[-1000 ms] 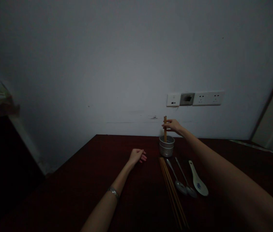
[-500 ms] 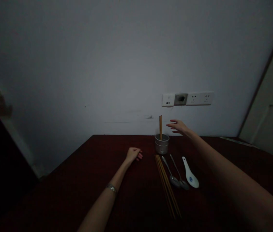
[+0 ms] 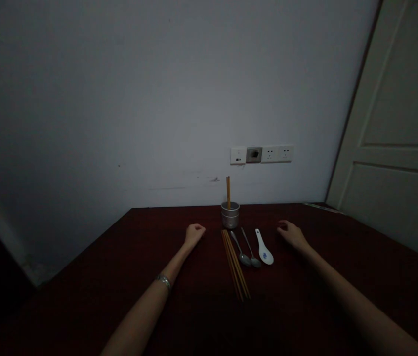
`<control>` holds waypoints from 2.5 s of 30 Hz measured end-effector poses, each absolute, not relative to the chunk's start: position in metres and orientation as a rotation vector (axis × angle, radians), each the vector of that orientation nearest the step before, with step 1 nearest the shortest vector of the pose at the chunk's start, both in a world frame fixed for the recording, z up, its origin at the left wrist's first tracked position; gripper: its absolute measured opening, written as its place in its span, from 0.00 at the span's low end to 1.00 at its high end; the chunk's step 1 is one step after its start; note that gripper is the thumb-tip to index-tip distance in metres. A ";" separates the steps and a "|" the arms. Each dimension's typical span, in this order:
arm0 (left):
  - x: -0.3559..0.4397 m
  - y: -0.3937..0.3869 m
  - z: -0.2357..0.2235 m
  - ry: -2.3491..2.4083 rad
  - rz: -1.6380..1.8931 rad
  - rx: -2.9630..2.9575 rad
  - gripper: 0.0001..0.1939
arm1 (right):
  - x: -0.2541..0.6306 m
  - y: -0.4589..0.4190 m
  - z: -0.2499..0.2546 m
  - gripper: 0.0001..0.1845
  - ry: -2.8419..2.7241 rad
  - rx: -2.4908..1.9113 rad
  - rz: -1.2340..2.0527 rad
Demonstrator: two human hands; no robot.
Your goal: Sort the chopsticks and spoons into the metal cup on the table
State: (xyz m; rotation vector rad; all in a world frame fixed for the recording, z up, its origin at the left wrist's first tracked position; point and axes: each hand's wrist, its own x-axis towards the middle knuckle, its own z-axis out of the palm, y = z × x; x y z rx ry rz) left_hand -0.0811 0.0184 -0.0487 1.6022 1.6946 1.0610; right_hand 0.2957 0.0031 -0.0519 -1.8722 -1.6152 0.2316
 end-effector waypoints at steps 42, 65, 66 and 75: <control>0.007 -0.022 -0.015 2.003 0.335 1.960 0.18 | 0.280 -0.042 -0.073 0.18 -1.933 -1.827 -0.054; 0.009 -0.024 -0.016 2.011 0.335 1.985 0.20 | 0.281 -0.041 -0.074 0.18 -1.947 -1.842 -0.071; 0.009 -0.024 -0.016 2.014 0.312 1.999 0.21 | 0.281 -0.041 -0.074 0.18 -1.948 -1.839 -0.074; 0.013 -0.028 -0.013 2.047 0.200 2.079 0.21 | 0.278 -0.044 -0.071 0.19 -1.934 -1.811 -0.068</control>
